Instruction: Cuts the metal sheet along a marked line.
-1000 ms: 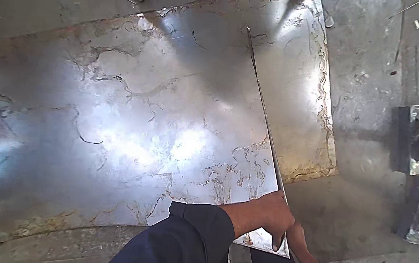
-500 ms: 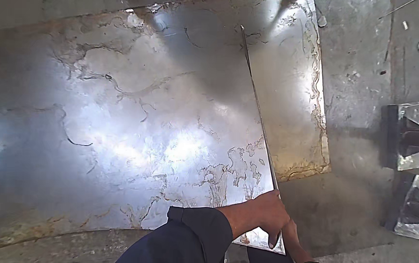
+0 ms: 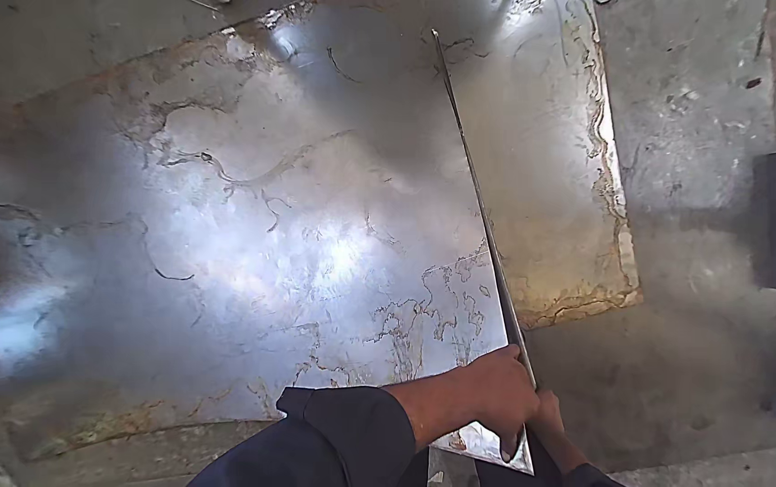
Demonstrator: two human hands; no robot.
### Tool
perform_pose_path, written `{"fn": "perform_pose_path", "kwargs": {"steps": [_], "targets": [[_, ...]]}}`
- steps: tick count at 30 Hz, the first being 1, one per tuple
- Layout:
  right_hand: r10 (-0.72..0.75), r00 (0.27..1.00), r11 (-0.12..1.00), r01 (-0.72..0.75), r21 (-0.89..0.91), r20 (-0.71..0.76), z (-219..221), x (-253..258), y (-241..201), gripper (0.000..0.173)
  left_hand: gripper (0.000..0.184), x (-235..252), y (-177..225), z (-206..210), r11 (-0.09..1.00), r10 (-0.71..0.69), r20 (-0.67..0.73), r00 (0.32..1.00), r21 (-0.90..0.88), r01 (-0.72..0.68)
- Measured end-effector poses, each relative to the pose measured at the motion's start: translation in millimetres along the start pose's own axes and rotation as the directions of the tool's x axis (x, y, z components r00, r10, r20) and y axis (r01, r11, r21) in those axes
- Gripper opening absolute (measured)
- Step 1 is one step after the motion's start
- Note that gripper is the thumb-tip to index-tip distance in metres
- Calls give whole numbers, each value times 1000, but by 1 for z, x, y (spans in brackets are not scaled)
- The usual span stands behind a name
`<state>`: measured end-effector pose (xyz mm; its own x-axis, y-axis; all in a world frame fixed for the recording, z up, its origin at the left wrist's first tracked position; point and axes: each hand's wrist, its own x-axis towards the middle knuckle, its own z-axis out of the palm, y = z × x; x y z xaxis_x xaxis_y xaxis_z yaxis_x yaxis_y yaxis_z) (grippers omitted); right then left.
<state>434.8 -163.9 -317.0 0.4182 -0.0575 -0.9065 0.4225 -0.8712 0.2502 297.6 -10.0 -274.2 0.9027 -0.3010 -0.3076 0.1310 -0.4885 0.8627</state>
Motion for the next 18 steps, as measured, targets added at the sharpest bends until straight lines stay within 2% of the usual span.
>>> {"fn": "perform_pose_path", "kwargs": {"steps": [10,15,17,18], "targets": [[-7,997,1000,6,5,79,-25,-19,-16,34,47,-3,5,-8,999,-8,38,999,-33,10],[-63,996,998,62,11,61,20,40,11,34,43,-10,6,-11,996,-7,2,1000,-84,7],[-67,995,998,66,25,71,27,39,0,33,43,-18,1,-11,996,-21,-8,1000,-84,21],[-33,997,999,31,29,69,22,22,8,33,43,-16,9,-7,996,-2,-15,1000,-92,1]]}}
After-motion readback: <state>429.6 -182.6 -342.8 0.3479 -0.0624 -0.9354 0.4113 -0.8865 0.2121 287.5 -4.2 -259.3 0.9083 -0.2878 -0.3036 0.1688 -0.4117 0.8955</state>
